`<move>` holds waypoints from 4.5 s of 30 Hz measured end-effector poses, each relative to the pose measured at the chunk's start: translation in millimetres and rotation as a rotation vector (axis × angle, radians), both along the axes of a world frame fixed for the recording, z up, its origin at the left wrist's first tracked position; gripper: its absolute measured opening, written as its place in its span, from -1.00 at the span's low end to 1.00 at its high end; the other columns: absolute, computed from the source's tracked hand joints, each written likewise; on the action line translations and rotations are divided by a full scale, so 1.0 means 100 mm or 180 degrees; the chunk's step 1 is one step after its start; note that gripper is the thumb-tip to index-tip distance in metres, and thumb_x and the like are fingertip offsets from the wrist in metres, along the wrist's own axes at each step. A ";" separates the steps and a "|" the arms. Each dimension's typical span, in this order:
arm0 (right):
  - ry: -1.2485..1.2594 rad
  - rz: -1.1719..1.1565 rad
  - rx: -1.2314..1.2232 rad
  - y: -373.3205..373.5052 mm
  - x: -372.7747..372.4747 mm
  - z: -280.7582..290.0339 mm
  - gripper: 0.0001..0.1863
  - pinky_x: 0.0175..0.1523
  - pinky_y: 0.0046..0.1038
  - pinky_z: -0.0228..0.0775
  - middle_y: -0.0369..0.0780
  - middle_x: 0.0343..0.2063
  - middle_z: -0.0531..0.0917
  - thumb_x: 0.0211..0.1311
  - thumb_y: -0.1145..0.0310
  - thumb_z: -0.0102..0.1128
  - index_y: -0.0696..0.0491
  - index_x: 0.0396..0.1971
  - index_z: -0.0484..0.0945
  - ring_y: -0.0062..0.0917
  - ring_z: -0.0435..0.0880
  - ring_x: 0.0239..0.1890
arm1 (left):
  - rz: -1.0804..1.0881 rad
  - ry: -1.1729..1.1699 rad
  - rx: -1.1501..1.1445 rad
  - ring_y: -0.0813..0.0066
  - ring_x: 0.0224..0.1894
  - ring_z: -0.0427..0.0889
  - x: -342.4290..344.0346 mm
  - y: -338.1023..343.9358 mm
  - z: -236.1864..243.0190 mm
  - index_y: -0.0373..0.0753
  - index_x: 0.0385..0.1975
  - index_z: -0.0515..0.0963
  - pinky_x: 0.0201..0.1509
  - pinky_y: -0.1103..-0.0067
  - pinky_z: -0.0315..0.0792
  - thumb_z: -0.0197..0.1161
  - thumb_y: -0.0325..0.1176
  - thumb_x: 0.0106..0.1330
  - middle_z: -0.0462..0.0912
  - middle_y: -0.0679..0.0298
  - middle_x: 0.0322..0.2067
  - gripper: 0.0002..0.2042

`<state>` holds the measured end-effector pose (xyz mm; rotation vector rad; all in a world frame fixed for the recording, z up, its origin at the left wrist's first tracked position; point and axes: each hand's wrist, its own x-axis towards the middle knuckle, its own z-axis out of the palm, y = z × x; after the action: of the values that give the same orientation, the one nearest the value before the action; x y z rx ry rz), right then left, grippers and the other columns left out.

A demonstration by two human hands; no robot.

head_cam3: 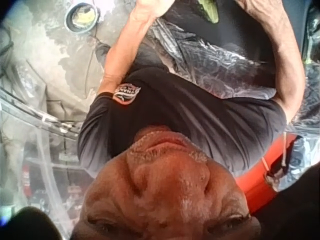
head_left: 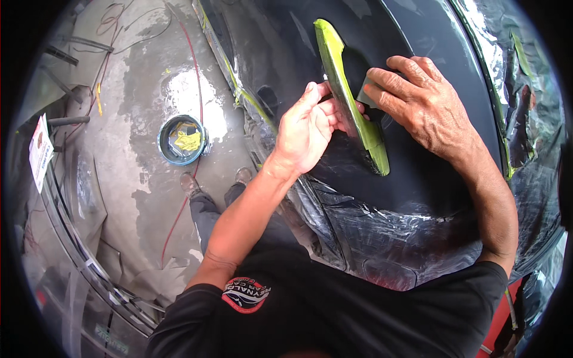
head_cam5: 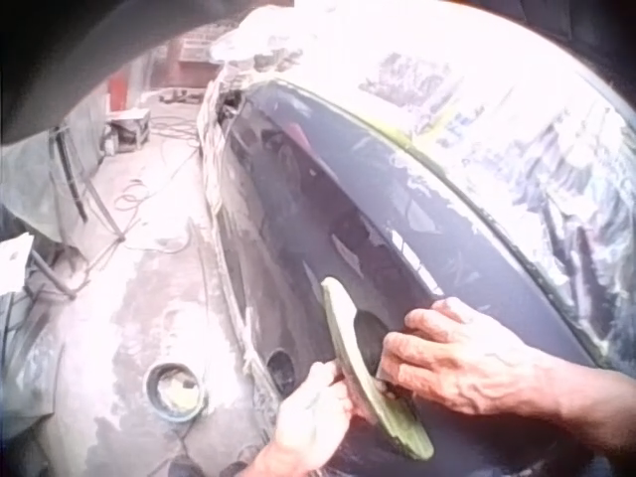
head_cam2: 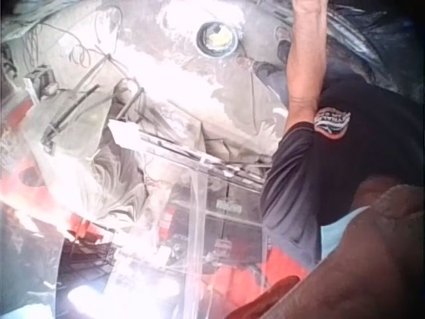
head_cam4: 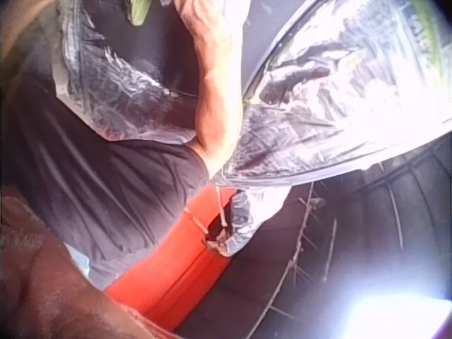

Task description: Wet sanding the door handle area of a car door.

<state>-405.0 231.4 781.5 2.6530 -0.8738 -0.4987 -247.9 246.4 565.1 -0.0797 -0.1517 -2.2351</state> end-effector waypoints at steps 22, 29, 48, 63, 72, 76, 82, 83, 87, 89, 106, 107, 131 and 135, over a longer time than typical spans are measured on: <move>0.1132 -0.0071 -0.0145 -0.09 0.18 -0.02 -0.57 0.60 -0.18 0.22 -0.34 0.29 0.67 0.32 0.33 0.26 0.00 0.17 0.77 -0.31 0.42 0.49 | 0.0847 0.0135 0.0193 -0.09 0.08 0.79 -0.26 0.19 -0.17 -0.08 0.23 0.37 0.28 0.05 0.62 -0.14 0.02 0.78 0.75 -0.21 0.03 -0.65; 0.1177 -0.0280 -0.0197 -0.17 0.24 -0.17 -0.47 0.74 -0.07 -0.05 -0.33 0.43 0.61 0.37 0.35 0.21 -0.03 0.35 0.68 -0.25 0.33 0.60 | 0.0748 0.0259 0.0114 -0.09 0.09 0.79 -0.24 0.14 -0.21 -0.09 0.22 0.35 0.24 0.10 0.64 -0.18 0.04 0.79 0.73 -0.26 0.05 -0.64; 0.1486 -0.0626 0.0234 -0.30 0.47 -0.29 -0.48 0.77 0.07 -0.21 -0.33 0.45 0.59 0.43 0.34 0.21 -0.03 0.38 0.64 -0.19 0.17 0.70 | 0.0717 0.0230 0.0738 0.42 -0.31 0.72 -0.17 0.12 -0.11 -0.15 0.06 0.42 -0.22 0.51 0.57 -0.01 -0.09 0.76 0.66 0.23 -0.30 -0.74; 0.1570 -0.0538 0.0276 -0.31 0.54 -0.33 -0.50 0.75 0.09 -0.11 -0.29 0.43 0.61 0.44 0.43 0.12 0.00 0.34 0.67 -0.11 0.23 0.66 | 0.0610 0.0077 0.0629 0.36 -0.25 0.70 -0.15 0.10 -0.20 -0.13 0.07 0.40 -0.11 0.45 0.53 -0.09 0.01 0.78 0.76 0.08 -0.20 -0.67; 0.1636 -0.0574 -0.0042 -0.18 0.47 -0.27 -0.38 0.75 0.06 -0.11 -0.38 0.51 0.53 0.42 0.39 0.18 -0.12 0.49 0.56 -0.22 0.20 0.68 | 0.0660 0.0203 0.0813 0.43 -0.36 0.72 -0.18 0.09 -0.17 -0.17 0.03 0.45 -0.24 0.50 0.59 -0.01 -0.04 0.76 0.70 0.21 -0.32 -0.70; 0.1755 -0.0543 -0.0130 -0.25 0.53 -0.34 -0.38 0.75 0.02 -0.12 -0.38 0.50 0.54 0.39 0.41 0.19 -0.10 0.47 0.57 -0.23 0.24 0.66 | 0.0651 0.0200 0.0654 0.42 -0.31 0.73 -0.20 0.09 -0.13 -0.16 0.03 0.45 -0.20 0.50 0.59 -0.02 0.00 0.76 0.72 0.18 -0.31 -0.67; 0.1640 -0.0676 -0.0181 -0.21 0.46 -0.33 -0.42 0.76 0.07 -0.17 -0.41 0.50 0.54 0.43 0.41 0.18 -0.10 0.45 0.59 -0.21 0.21 0.67 | 0.0528 0.0219 0.0646 0.37 -0.30 0.75 -0.21 0.07 -0.13 -0.15 0.03 0.45 -0.18 0.48 0.60 -0.05 0.02 0.77 0.76 0.13 -0.28 -0.66; 0.1749 -0.0669 -0.0073 -0.25 0.48 -0.34 -0.40 0.76 0.07 -0.18 -0.43 0.50 0.54 0.44 0.40 0.18 -0.12 0.48 0.57 -0.21 0.22 0.67 | 0.0535 0.0214 0.0646 0.38 -0.31 0.75 -0.23 0.07 -0.14 -0.15 0.03 0.45 -0.18 0.48 0.60 -0.05 0.01 0.77 0.77 0.13 -0.29 -0.66; 0.1433 -0.0530 0.0092 -0.23 0.41 -0.27 -0.45 0.77 0.04 -0.18 -0.39 0.48 0.57 0.46 0.39 0.15 -0.11 0.44 0.60 -0.23 0.24 0.67 | 0.0638 0.0180 0.0677 0.38 -0.34 0.75 -0.20 0.09 -0.17 -0.14 0.02 0.45 -0.21 0.49 0.60 -0.06 0.01 0.77 0.77 0.14 -0.29 -0.67; 0.1376 -0.0467 0.0090 -0.25 0.40 -0.30 -0.47 0.77 0.04 -0.17 -0.35 0.46 0.59 0.44 0.41 0.15 -0.08 0.38 0.64 -0.21 0.25 0.66 | 0.0542 0.0015 0.0505 0.30 -0.22 0.75 -0.18 0.09 -0.17 -0.14 0.05 0.41 -0.05 0.42 0.55 -0.18 0.03 0.79 0.80 -0.09 -0.15 -0.63; 0.1555 -0.0785 0.0124 0.06 0.50 -0.23 -0.50 0.72 0.03 -0.01 -0.26 0.47 0.56 0.40 0.40 0.14 0.07 0.32 0.66 -0.13 0.31 0.61 | 0.0608 -0.0360 0.0214 0.38 -0.17 0.75 -0.12 0.06 -0.17 -0.21 0.10 0.49 0.02 0.40 0.65 -0.05 -0.11 0.78 0.72 0.19 -0.21 -0.70; 0.1503 -0.0861 0.0147 0.14 0.49 -0.19 -0.51 0.72 0.02 0.01 -0.26 0.46 0.56 0.40 0.40 0.14 0.09 0.30 0.67 -0.12 0.33 0.60 | 0.0679 -0.0417 0.0217 0.37 -0.16 0.76 -0.07 0.06 -0.11 -0.23 0.11 0.49 -0.04 0.41 0.70 0.01 -0.18 0.77 0.71 0.20 -0.22 -0.75; -0.2505 -0.2528 0.0991 1.72 0.46 -0.12 -0.43 0.37 -0.05 0.59 0.01 0.08 0.79 -0.03 0.48 0.55 0.26 0.09 0.72 -0.08 0.78 0.18 | 0.2971 -0.4880 -0.4635 0.01 0.55 0.46 0.15 -0.28 -0.40 -0.32 0.34 0.62 0.62 0.06 0.22 0.34 -0.22 0.46 0.62 -0.04 0.38 -0.50; -0.3396 -0.2535 0.0627 1.71 0.53 -0.51 -0.38 0.34 -0.10 0.59 0.01 0.06 0.78 -0.04 0.64 0.54 0.28 0.14 0.68 -0.12 0.79 0.12 | 0.2233 -0.4267 -0.3841 0.04 0.41 0.64 0.49 -0.04 -0.38 -0.34 0.24 0.68 0.54 0.10 0.37 0.31 -0.34 0.50 0.71 -0.03 0.28 -0.62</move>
<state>-352.1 402.3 730.7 2.5300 -2.2725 0.8448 -199.3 242.0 527.5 0.7099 -1.8513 -0.9004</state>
